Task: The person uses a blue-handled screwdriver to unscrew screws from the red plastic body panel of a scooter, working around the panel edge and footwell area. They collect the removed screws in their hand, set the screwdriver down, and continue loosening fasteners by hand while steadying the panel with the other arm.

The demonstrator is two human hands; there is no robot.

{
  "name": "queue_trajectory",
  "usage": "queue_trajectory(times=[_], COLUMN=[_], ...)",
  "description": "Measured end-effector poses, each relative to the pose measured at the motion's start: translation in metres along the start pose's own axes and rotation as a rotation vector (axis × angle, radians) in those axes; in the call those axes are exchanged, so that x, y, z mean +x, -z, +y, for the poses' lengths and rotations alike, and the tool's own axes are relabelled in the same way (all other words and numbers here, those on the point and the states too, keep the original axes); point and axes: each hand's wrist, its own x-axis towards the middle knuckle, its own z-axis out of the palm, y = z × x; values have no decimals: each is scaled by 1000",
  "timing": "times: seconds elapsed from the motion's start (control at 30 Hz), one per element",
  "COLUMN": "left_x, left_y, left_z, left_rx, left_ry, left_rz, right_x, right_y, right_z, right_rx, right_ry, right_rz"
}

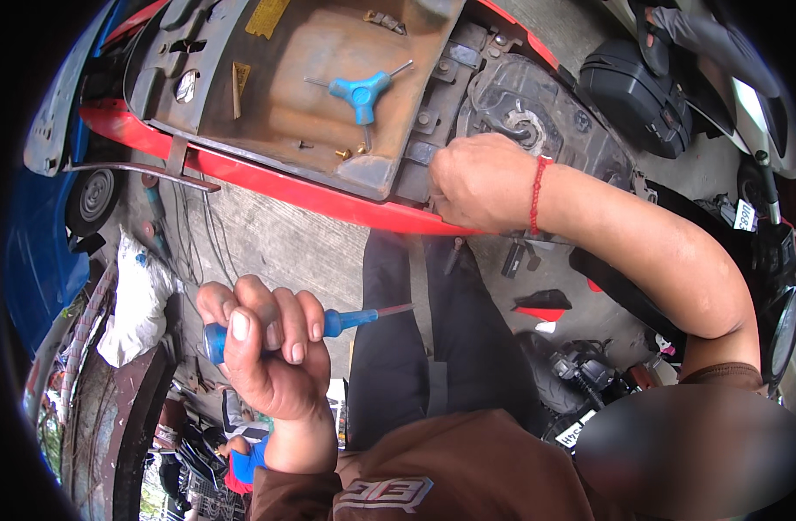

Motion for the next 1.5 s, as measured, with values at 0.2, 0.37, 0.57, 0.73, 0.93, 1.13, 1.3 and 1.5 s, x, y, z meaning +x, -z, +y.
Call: queue_trajectory(times=[0.2, 0.37, 0.57, 0.73, 0.93, 1.13, 1.3, 1.5], left_x=[2, 15, 24, 39, 64, 61, 66, 54], left_y=[-3, -19, -39, -55, -75, -71, -67, -63], left_z=[5, 19, 33, 24, -35, -71, -83, -76], left_rx=[-74, -172, -136, -35, -48, 264, 225, 270], left_ry=[-53, -119, -172, -261, -244, -311, -354, -352], left_rz=[-85, -258, -354, -499, -684, -585, -665, -677], right_x=[-5, -9, -16, -22, -25, -28, -27, -28], right_y=[-1, -8, 2, -2, -11, -16, -15, -18], right_z=[4, 4, 16, 11, 20, 24, 24, 26], right_rx=[108, 14, 337, 106, 225, 261, 263, 294], right_ry=[34, 57, -10, 87, 145, 127, 128, 145], right_rz=[9, 100, 108, 15, 107, 113, 121, 118])
